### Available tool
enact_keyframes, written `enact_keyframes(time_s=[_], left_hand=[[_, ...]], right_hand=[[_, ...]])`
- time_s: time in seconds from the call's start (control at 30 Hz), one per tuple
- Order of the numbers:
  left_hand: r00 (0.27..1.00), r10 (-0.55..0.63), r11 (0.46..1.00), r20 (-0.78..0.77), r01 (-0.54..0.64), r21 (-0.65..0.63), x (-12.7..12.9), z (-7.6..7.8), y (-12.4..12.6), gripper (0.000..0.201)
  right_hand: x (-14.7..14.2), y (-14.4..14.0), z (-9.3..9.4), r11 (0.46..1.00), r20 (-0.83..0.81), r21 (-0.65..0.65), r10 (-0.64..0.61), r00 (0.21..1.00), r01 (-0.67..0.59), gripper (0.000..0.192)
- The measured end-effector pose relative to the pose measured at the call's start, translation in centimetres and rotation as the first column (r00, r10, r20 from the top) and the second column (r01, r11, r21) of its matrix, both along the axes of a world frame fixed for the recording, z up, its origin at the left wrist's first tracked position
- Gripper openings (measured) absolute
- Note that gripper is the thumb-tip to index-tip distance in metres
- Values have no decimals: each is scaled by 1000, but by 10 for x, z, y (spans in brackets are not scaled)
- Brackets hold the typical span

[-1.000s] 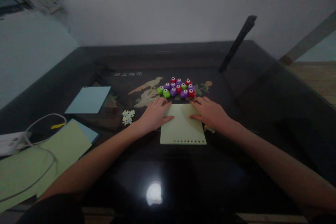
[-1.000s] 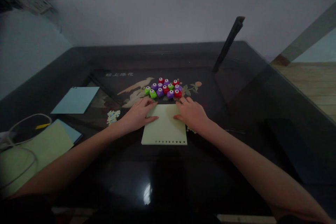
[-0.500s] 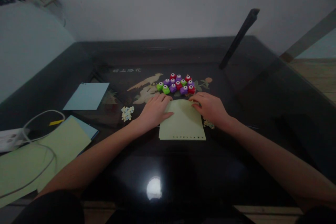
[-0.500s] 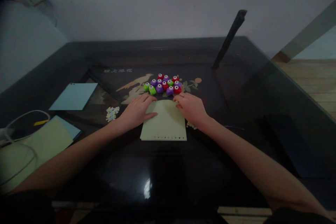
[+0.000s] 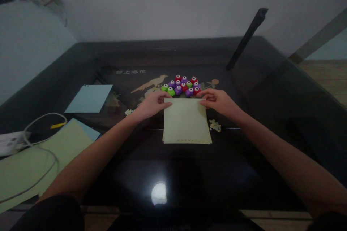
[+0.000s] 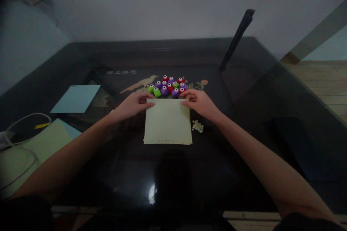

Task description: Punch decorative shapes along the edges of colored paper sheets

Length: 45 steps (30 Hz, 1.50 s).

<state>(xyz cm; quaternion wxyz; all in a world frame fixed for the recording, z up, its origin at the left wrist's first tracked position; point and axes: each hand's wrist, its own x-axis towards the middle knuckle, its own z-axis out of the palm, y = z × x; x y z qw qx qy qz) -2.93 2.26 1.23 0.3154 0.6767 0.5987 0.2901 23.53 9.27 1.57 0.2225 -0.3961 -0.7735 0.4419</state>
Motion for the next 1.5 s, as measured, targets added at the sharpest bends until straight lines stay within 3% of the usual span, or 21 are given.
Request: enact_keyframes(time_s=[0.1,0.17,0.33,0.5,0.6,0.7,0.8,0.9,1.23,1.5], left_hand=[[978,71,997,195,-63,-46,-4,9,1,26],[948,120,992,296,-106,-63,-4,15,0,27],[885,181,983,428,-160,-85,-4,23,-4,29],[857,162,986,489,-124,-109,-1,27,-7,33],[868,126,988,480,-69,-135,0,28,-10,35],[888,20,980,459,74,-187,2,29,-14,31],[889,-108,934,445,244,-261,5,30,-18,29],[880,-185,890,437,339,-306,10,31,-22,27],[834,-304,793,460,489,-364,24,17,-32,23],[825,-337,772,453,518,-370,25,14,-34,25]], right_hand=[[3,0,7,976,-82,-213,39,996,-56,34],[3,-2,12,959,-108,-269,57,993,-84,27],[3,-8,24,977,-144,-211,10,990,-41,16],[5,-9,28,979,-158,-204,-29,987,-3,11],[7,-7,28,978,-176,-210,-58,983,20,12],[11,-4,27,978,-193,-207,-64,979,23,14],[13,-2,28,976,-201,-218,-70,977,25,17],[13,-3,31,969,-211,-241,-101,972,49,14],[11,-6,35,955,-222,-292,-128,967,59,14],[10,-7,35,947,-226,-315,-139,964,63,12]])
